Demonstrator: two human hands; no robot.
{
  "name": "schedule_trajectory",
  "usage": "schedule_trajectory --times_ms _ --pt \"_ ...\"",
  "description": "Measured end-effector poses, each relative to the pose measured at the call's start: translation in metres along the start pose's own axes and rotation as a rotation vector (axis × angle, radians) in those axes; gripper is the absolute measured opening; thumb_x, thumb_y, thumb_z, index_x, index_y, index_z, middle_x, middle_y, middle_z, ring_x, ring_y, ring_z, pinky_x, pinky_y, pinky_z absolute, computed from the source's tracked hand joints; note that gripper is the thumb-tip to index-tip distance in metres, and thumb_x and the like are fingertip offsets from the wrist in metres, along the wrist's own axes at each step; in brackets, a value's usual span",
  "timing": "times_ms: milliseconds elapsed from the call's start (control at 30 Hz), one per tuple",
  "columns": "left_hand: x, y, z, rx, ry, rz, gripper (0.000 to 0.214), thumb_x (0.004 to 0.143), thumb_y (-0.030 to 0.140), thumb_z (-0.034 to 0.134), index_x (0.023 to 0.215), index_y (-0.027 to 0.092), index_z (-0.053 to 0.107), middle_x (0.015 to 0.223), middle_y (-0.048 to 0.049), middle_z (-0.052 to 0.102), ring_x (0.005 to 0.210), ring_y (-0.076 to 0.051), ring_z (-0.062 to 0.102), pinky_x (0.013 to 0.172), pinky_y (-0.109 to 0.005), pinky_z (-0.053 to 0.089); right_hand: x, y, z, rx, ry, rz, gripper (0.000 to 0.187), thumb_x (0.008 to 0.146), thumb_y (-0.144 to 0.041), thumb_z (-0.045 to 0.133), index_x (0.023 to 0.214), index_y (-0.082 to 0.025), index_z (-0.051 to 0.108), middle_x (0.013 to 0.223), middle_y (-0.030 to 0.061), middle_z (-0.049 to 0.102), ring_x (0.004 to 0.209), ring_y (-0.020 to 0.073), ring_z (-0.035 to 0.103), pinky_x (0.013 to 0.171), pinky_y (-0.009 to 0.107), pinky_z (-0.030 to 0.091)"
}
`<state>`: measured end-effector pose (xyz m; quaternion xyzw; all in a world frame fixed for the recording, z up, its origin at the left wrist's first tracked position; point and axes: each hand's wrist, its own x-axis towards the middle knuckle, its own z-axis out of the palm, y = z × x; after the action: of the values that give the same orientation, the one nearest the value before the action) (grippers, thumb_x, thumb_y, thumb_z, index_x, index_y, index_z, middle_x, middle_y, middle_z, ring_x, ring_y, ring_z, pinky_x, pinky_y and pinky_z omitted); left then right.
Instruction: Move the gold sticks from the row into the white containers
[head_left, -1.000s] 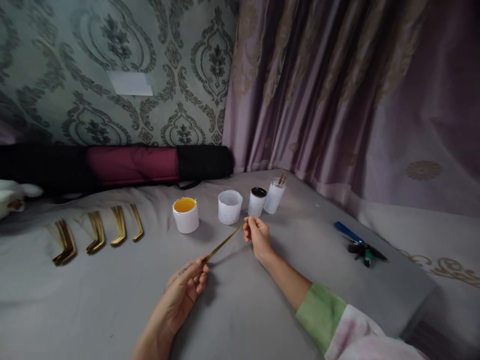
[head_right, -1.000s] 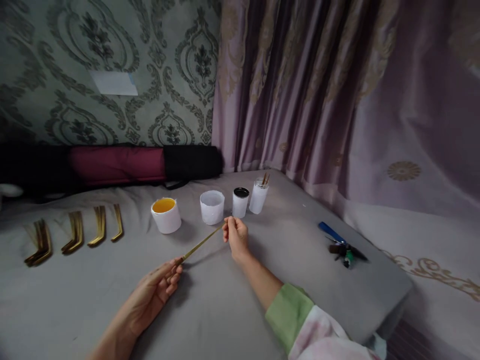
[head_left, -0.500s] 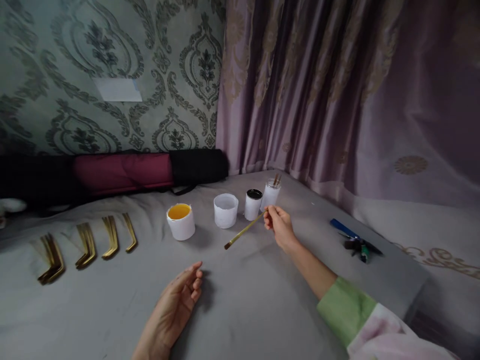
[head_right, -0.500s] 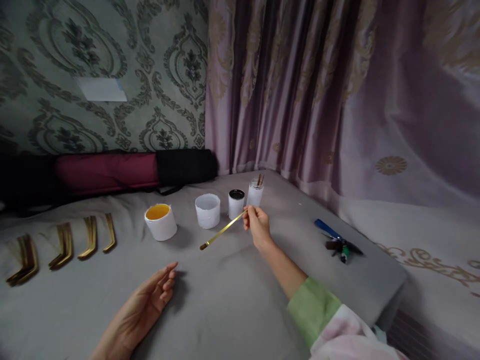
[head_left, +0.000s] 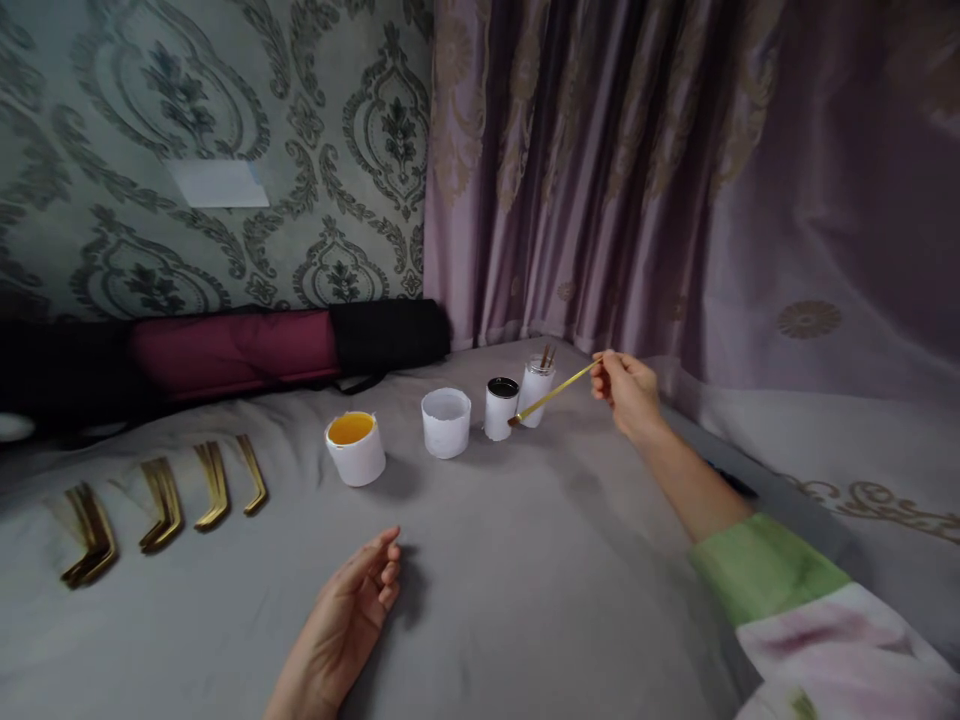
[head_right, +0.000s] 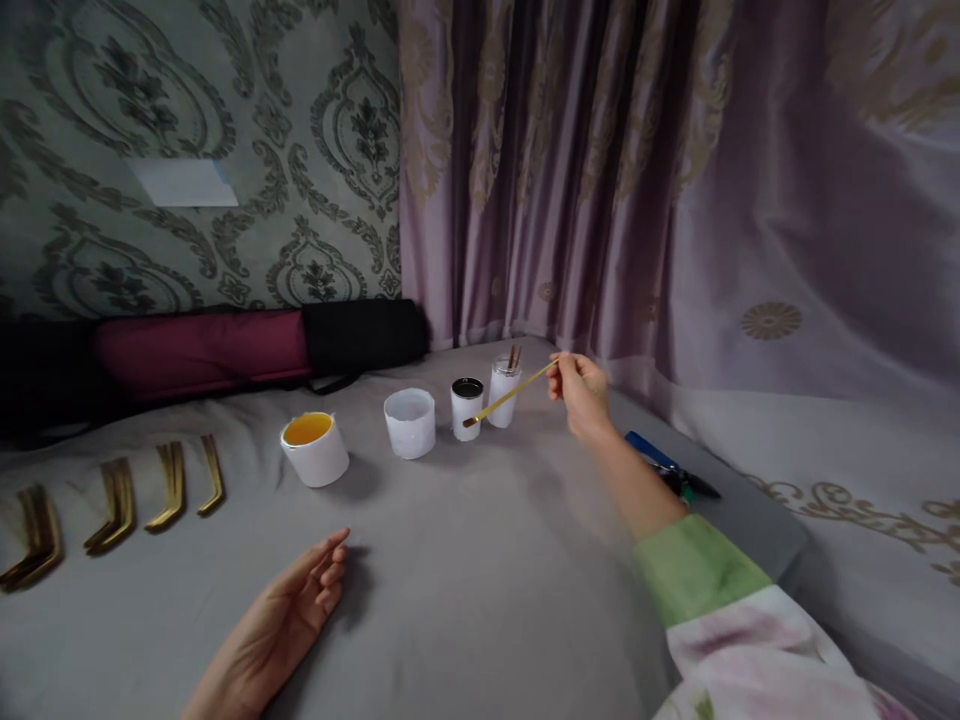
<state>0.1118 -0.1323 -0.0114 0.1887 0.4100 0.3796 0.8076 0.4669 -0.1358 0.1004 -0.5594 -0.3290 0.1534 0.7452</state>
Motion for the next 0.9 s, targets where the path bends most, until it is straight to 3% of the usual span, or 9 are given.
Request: schedule_trajectory --times_ms 533,900 --pt "-0.001 0.0 0.001 0.0 -0.009 0.008 0.02 0.077 0.008 0.05 0.096 0.008 0.057 0.074 -0.0045 0.054 0.053 -0.006 0.049 0.046 -0.017 0.045 0.074 -0.04 0.001 -0.227 0.08 -0.306 0.02 0.08 -0.033 0.049 0.07 -0.016 0.054 0.054 -0.0009 0.052 0.038 0.0055 0.043 0.031 0.017 0.034" --pt "0.0 0.0 -0.002 0.0 -0.013 0.009 0.02 0.077 0.009 0.049 0.096 0.008 0.057 0.074 -0.0047 0.054 0.054 -0.006 0.049 0.046 -0.017 0.045 0.09 -0.041 0.015 -0.399 0.024 -0.432 0.022 0.08 -0.036 0.048 0.074 -0.016 0.056 0.057 0.0001 0.055 0.039 0.0053 0.045 0.033 0.016 0.035"
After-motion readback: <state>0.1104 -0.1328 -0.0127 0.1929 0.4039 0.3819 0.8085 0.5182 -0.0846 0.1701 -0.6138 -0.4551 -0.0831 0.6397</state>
